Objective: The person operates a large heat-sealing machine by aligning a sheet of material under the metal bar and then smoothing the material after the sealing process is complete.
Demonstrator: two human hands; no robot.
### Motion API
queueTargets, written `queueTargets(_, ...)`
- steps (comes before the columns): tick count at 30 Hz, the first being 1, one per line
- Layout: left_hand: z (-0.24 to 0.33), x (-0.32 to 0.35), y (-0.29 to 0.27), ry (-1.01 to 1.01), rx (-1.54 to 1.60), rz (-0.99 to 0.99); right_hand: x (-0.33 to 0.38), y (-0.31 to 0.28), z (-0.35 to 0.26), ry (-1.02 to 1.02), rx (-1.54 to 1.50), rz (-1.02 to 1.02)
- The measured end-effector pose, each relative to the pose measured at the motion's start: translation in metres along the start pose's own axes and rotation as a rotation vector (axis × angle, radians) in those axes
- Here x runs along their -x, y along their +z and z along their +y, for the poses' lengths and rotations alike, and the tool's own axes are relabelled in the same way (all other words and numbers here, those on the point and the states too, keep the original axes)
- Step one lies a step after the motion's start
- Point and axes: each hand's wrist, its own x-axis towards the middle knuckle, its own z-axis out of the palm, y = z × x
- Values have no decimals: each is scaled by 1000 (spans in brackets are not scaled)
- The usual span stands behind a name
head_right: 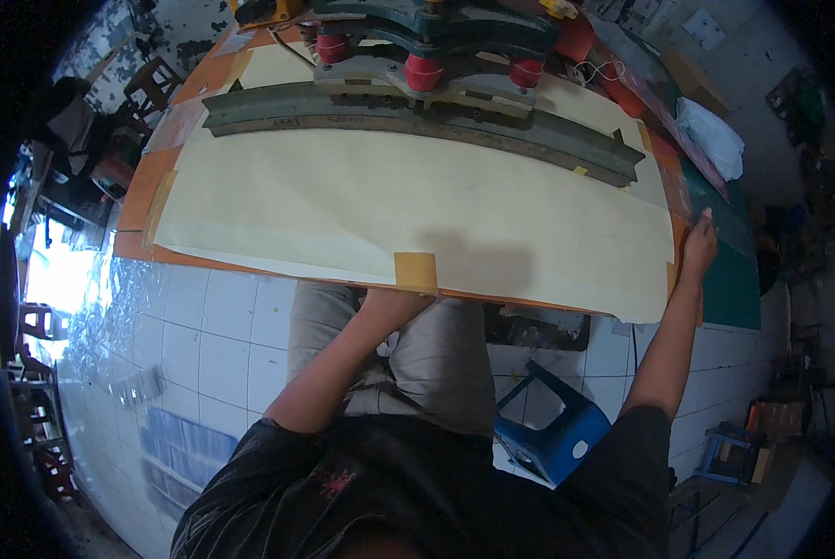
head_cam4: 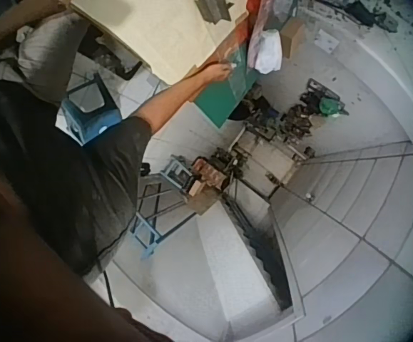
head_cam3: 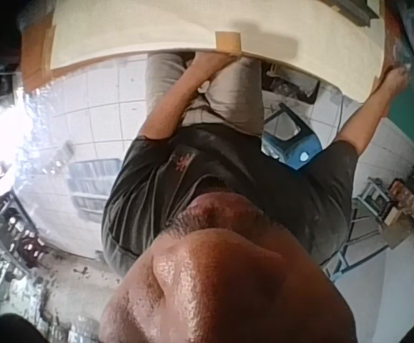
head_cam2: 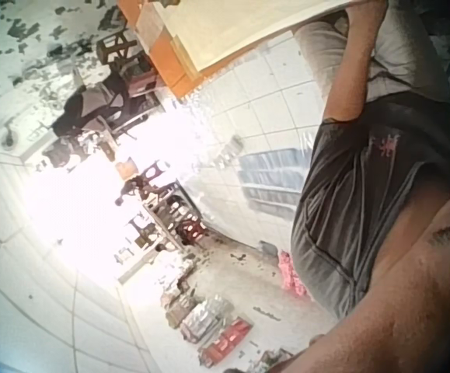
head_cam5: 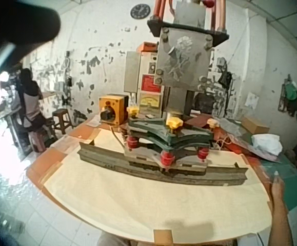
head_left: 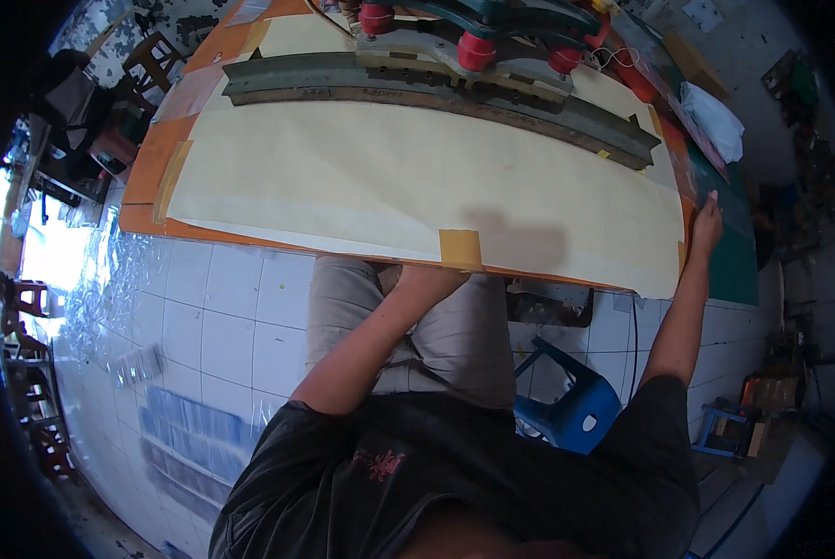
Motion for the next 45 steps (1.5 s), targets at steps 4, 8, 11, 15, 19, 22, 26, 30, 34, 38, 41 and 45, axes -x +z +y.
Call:
queueTargets(4, 3, -2, -1, 8, 14, 78, 1, 0, 0, -19, -20, 7)
queueTargets(8, 7, -1, -5, 35, -8, 159, 0, 0, 1, -26, -14, -2)
queueTargets(11, 7, -1, -5, 52, -16, 170, -2, 1, 3, -22, -27, -11)
queueTargets(15, 5, -1, -5, 35, -30, 92, -4, 3, 6, -37, -27, -5)
queueTargets(19, 5, -1, -4, 32, 0, 124, -3, 2, 6, -17, -21, 3)
queueTargets(22, 6, -1, -5, 20, 38, 143, -1, 1, 3, -18, -18, 2)
queueTargets(26, 9, -2, -7, 22, 31, 164, 1, 0, 1, -22, -30, -5)
queueTargets(30, 10, -4, -6, 53, 23, 213, -1, 1, 2, -28, -17, 0)
queueTargets(34, 10, -5, -5, 66, -5, 225, -2, 2, 3, -15, -28, 10)
queueTargets(38, 11, -4, -6, 69, -15, 186, -2, 1, 4, -2, -30, -7)
queueTargets(41, 11, -4, -7, 62, -3, 182, -2, 3, 7, -10, -14, -22)
queueTargets(45, 11, -6, -7, 36, 53, 132, -7, 6, 12, -6, 39, -30)
